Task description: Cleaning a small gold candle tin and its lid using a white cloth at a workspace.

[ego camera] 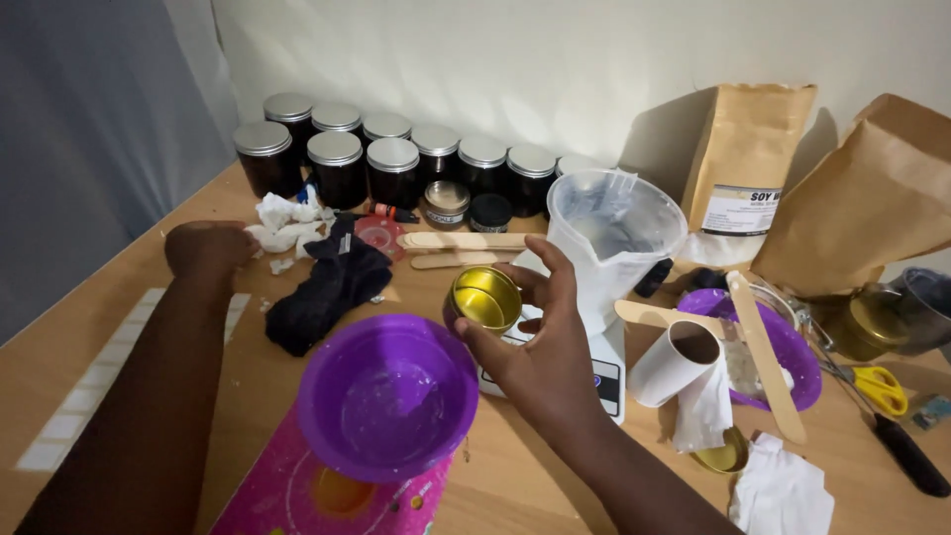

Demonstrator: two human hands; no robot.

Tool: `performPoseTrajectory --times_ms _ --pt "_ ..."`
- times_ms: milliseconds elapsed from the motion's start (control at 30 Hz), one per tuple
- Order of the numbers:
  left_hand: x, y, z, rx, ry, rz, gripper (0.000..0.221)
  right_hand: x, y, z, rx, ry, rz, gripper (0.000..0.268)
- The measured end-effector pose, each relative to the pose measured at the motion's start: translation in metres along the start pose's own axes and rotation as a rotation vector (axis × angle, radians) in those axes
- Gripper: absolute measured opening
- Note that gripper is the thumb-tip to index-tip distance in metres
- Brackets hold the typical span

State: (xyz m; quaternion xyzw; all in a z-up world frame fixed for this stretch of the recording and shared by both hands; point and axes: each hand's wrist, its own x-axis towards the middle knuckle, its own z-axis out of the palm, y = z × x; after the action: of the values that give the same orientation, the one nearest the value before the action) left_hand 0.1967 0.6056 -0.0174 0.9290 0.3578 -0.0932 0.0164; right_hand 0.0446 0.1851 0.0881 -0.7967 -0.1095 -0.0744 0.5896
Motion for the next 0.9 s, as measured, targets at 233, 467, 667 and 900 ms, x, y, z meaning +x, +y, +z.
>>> performPoseTrajectory --times_ms 233,467,667,900 --pt "-0.013 0.008 0.017 -0.471 0.272 -0.092 0.019 0.0 0.007 -0.006 -0.016 -0.019 -0.052 0.078" --pt "-0.139 0.029 -0.035 -0.901 0.822 0.181 0.044 -0.005 -0.003 -0.026 -0.021 -0.004 -0.004 0.078" --pt "-0.258 0.076 -0.092 -1.088 0.972 0.58 0.026 -0.021 -0.004 -0.071 -0.028 0.023 -0.077 0.081" --pt "-0.429 0.143 -0.124 -1.571 0.467 0.658 0.003 -0.059 -0.005 -0.166 0.0 0.1 -0.15 0.075"
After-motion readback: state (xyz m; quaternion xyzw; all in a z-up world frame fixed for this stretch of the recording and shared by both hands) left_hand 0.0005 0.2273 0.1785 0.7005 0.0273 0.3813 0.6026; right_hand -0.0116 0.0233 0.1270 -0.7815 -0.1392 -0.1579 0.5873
